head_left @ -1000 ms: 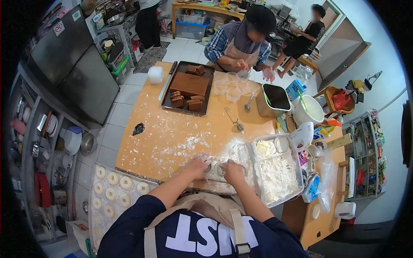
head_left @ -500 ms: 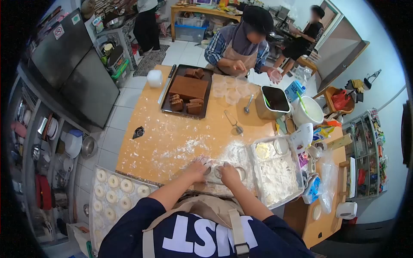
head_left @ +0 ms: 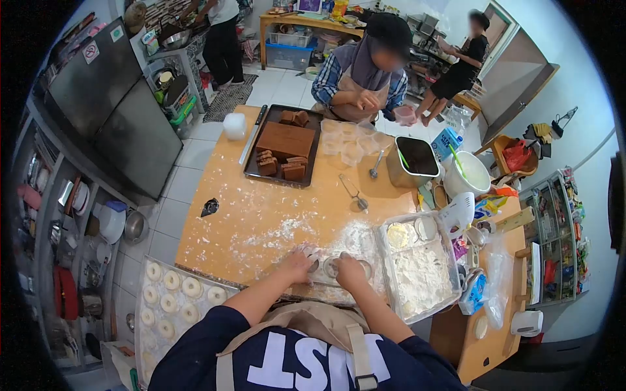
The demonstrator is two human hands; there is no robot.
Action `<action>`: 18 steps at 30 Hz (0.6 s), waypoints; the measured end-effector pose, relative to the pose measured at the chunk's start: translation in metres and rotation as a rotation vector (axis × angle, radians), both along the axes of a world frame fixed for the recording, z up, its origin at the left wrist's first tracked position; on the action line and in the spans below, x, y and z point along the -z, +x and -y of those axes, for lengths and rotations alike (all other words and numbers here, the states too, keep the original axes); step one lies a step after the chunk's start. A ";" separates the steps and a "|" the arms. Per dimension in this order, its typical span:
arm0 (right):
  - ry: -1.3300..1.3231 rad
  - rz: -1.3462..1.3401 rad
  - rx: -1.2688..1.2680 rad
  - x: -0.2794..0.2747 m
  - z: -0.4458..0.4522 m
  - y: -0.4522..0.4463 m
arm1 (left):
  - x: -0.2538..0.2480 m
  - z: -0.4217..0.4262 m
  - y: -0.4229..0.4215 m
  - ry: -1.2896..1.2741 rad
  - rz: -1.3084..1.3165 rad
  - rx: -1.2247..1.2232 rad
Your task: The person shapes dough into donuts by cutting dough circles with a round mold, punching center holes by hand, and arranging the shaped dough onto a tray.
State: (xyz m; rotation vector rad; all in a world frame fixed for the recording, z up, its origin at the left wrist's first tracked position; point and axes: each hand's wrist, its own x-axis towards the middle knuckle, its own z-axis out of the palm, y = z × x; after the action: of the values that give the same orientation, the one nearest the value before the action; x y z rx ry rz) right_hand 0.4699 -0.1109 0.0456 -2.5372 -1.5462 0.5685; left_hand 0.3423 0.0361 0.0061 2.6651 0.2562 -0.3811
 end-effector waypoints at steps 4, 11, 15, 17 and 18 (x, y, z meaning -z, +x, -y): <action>0.037 -0.003 -0.061 0.008 -0.001 -0.001 | 0.012 -0.001 -0.003 -0.033 0.088 -0.008; 0.089 -0.026 -0.024 0.016 0.002 -0.001 | 0.017 0.002 -0.004 -0.011 0.100 -0.022; 0.264 -0.096 0.083 -0.008 -0.004 0.021 | 0.005 -0.001 -0.007 -0.010 0.052 -0.037; 0.323 0.032 0.188 -0.003 -0.003 0.050 | 0.005 0.001 0.003 0.005 0.041 -0.009; 0.279 0.074 0.205 0.008 -0.001 0.069 | 0.008 0.002 0.004 0.025 0.038 0.003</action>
State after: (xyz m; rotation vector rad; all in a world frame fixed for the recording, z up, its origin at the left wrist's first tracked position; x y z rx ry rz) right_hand 0.5393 -0.1095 0.0376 -2.4813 -1.2615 0.2178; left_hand 0.3460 0.0338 -0.0015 2.6948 0.2474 -0.3296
